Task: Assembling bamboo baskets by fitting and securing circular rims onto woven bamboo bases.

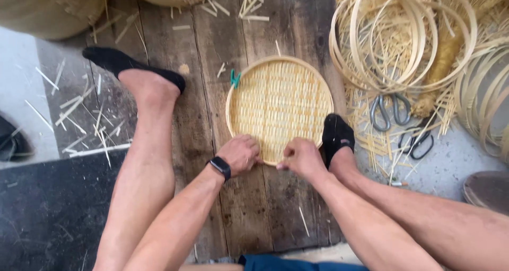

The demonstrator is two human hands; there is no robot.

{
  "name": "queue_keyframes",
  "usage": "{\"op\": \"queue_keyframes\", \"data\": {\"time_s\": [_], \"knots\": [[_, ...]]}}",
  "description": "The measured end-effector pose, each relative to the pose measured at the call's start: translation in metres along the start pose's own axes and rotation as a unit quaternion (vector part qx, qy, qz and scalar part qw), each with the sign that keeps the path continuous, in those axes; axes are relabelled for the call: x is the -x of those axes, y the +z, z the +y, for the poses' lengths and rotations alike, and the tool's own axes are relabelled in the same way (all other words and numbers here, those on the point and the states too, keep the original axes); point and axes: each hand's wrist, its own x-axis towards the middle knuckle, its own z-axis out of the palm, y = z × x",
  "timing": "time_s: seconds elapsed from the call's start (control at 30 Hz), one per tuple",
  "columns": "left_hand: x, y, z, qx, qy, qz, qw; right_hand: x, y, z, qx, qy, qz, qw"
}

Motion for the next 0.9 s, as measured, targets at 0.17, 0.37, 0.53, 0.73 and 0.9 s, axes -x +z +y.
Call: {"op": "queue_keyframes", "data": {"time_s": [0.17, 0.37, 0.53, 0.73, 0.9], "knots": [[0.006, 0.005, -0.004, -0.018, 0.020, 0.025, 0.999, 0.021, 0.014, 0.010, 0.115, -0.262, 0.053, 0.957], [0.020, 0.026, -0.010, -0.117, 0.093, 0.080, 0.985, 0.000, -0.031, 0.022, 0.307, -0.330, -0.078, 0.889], [0.017, 0.018, 0.013, -0.120, 0.041, 0.053, 0.991, 0.009, -0.021, 0.001, 0.203, -0.327, -0.066, 0.921], [0.010, 0.015, -0.003, -0.058, 0.088, 0.052, 0.993, 0.011, 0.047, 0.000, 0.091, -0.366, 0.100, 0.921], [0.002, 0.014, -0.014, -0.050, 0.141, 0.042, 0.988, -0.002, 0.050, -0.002, 0.112, -0.353, 0.108, 0.923]]}}
